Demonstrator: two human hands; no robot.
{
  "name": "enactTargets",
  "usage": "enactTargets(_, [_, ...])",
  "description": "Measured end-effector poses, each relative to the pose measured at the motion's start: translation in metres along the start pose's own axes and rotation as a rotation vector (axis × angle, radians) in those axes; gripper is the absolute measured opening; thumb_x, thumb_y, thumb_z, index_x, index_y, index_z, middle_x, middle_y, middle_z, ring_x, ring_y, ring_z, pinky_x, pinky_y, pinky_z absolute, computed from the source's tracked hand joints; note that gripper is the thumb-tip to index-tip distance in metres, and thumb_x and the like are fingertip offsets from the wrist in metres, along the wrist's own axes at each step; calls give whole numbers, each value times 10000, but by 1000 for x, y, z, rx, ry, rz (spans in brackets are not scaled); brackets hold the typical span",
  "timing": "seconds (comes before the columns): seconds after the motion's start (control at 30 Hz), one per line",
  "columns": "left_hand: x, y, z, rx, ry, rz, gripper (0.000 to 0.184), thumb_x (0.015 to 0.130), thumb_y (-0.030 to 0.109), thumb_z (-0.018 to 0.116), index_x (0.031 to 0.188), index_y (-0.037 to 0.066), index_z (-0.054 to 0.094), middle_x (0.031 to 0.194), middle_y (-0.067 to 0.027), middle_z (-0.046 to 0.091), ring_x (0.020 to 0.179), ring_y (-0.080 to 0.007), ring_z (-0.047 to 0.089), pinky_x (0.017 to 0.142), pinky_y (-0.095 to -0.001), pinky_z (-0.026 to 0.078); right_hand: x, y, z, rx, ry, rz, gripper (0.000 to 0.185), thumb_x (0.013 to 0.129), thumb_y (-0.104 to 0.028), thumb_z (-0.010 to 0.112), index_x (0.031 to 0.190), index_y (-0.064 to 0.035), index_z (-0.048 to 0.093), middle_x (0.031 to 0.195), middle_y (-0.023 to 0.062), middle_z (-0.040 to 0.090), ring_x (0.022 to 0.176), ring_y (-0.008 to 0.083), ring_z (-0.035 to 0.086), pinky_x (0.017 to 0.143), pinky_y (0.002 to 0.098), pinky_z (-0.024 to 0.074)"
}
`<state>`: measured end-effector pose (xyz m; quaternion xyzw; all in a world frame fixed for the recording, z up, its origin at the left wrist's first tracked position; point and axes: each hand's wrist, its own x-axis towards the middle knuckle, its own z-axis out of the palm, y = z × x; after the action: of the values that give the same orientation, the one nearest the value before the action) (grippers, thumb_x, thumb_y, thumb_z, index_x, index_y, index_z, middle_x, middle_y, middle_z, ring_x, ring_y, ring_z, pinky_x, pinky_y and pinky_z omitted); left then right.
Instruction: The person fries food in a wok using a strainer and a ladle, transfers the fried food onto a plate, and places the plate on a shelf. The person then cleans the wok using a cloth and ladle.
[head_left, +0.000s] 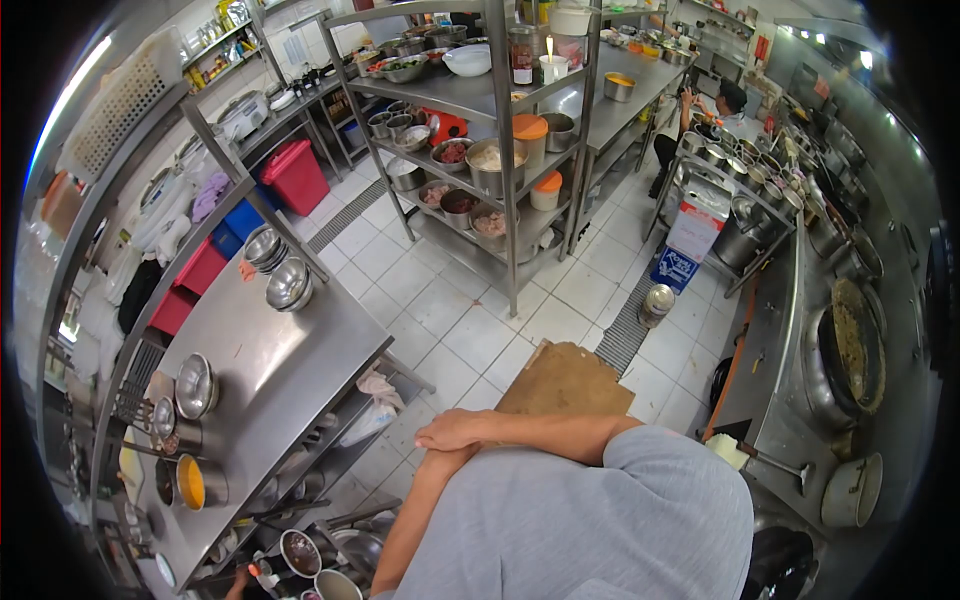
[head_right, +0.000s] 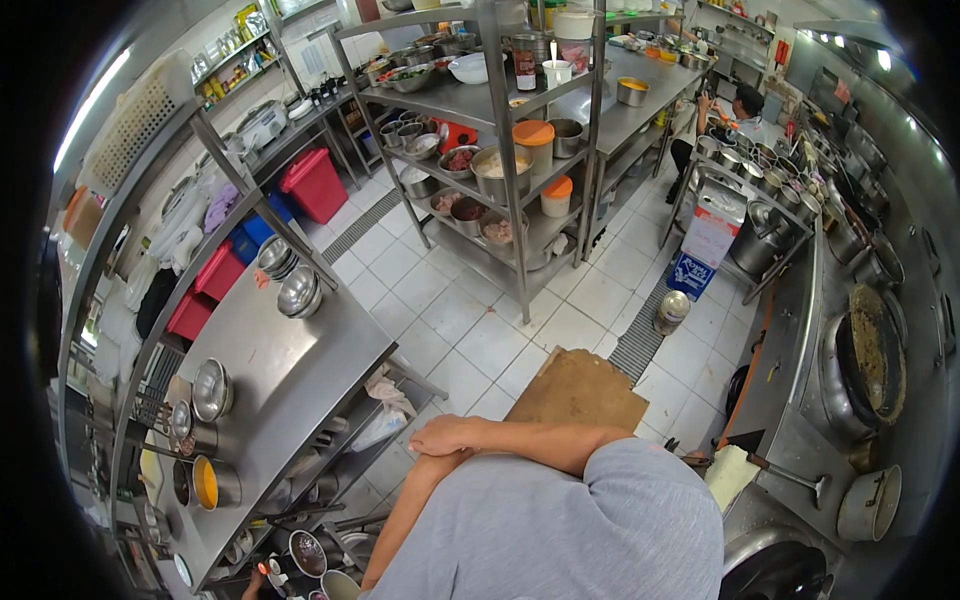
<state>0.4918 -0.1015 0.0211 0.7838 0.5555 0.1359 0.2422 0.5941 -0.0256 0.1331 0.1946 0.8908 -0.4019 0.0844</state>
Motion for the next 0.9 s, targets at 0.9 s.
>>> enactTargets(0.9, [-12, 13, -23, -73, -7, -101, 537, 909, 396, 646, 1351, 109, 539, 1357, -148, 553, 1262, -313, 508, 1061, -419, 392, 9, 0, -5, 105, -62, -16, 446, 1009, -435, 361, 1192, -126, 626, 1174, 184, 656, 1061, 408, 606, 918, 479, 470])
